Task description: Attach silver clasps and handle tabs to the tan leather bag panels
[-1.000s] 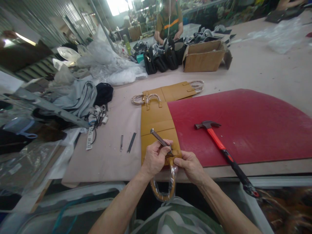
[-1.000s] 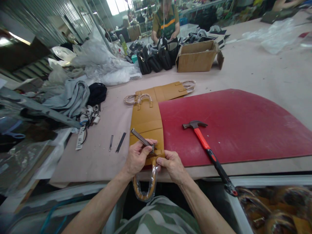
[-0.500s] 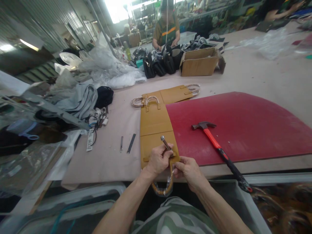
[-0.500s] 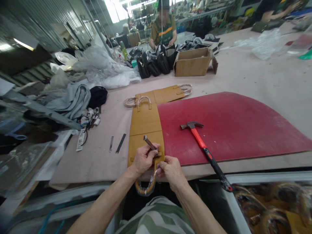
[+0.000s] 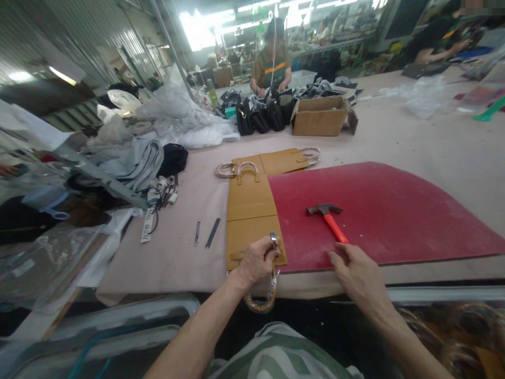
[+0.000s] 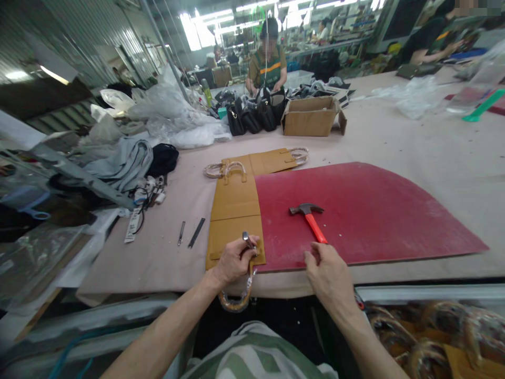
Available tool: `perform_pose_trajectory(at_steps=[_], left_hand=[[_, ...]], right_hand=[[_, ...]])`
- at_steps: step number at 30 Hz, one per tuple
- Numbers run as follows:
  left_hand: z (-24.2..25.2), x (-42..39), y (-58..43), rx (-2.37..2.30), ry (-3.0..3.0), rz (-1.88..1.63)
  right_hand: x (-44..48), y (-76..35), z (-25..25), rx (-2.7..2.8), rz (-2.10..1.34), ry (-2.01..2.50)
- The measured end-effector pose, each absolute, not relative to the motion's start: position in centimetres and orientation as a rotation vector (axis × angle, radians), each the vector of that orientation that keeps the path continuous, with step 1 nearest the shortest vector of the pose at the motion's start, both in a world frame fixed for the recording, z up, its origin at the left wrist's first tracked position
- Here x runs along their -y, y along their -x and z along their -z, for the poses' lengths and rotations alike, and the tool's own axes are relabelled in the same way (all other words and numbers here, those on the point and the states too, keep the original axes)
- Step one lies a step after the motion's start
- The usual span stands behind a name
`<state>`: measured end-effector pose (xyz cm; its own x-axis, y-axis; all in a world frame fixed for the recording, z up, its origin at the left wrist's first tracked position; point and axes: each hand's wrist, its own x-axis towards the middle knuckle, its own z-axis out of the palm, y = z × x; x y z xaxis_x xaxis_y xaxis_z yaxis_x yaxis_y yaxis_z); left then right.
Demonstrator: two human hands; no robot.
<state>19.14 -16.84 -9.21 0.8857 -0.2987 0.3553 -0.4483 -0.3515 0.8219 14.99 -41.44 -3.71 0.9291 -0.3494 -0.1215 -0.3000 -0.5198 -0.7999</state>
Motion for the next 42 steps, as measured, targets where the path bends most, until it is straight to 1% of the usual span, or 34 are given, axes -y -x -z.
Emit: perform_pose_trajectory(at_steps=[2,4,5,8,12,16,17,19,22,24,26,28,31,33,36,38,40,42], left_hand=[[9.1,16.9,-19.2,0.540,-1.977,-0.149],[9.0,16.9,-19.2,0.526,-1.985,-0.144],[9.0,17.0,-19.2,0.522,-1.984,-0.147],[8.9,17.1,-19.2,0.529,-1.968,-0.163],[8.9,17.1,-19.2,0.531,-1.968,-0.180],[8.9,17.2,-19.3,0.522,-1.977,-0.173],[8.9,17.2,-19.3,0.520,-1.975,-0.172],[9.0,17.1,-19.3,0.520,-1.967,-0.171],[9.1,17.1,-19.3,0.523,-1.958,-0.171],[9.0,17.1,-19.3,0.523,-1.959,-0.172],[8.9,17.1,-19.2,0.523,-1.959,-0.174],[8.8,17.2,-19.2,0.522,-1.959,-0.173],[8.7,17.2,-19.3,0.519,-1.965,-0.156],[8.7,17.1,-19.3,0.515,-1.969,-0.146],[8.9,17.1,-19.3,0.510,-1.973,-0.148],[8.9,17.1,-19.3,0.516,-1.972,-0.148],[8.8,17.1,-19.3,0.521,-1.969,-0.148],[8.7,17.1,-19.2,0.518,-1.974,-0.145]], right_hand=[[43.6,-16.1,3.6,-0.424,0.171,2.402],[44.9,-17.4,3.8,-0.413,0.122,2.525],[45.3,-18.1,3.9,-0.427,0.063,2.515],[45.7,-20.3,3.9,-0.429,-0.084,2.401],[44.8,-21.6,2.5,-0.349,-0.308,2.149],[43.1,-20.2,0.2,-0.321,-0.353,1.973],[42.8,-19.4,-0.5,-0.310,-0.305,1.954],[42.1,-17.7,-2.0,-0.238,-0.100,2.002],[41.3,-15.5,-4.2,0.047,0.297,2.318],[40.7,-14.6,-5.4,0.296,0.391,2.542],[40.2,-14.1,-6.5,0.469,0.403,2.654],[39.8,-13.7,-7.5,0.456,0.520,2.668],[39.6,-13.4,-7.9,0.298,0.813,2.572],[39.6,-13.3,-7.4,0.427,0.816,2.567],[39.7,-13.4,-6.8,0.693,0.613,2.660],[39.8,-13.5,-7.0,0.570,0.631,2.638],[39.6,-13.4,-7.4,0.338,0.783,2.532],[39.4,-13.2,-7.3,0.316,0.829,2.496]])
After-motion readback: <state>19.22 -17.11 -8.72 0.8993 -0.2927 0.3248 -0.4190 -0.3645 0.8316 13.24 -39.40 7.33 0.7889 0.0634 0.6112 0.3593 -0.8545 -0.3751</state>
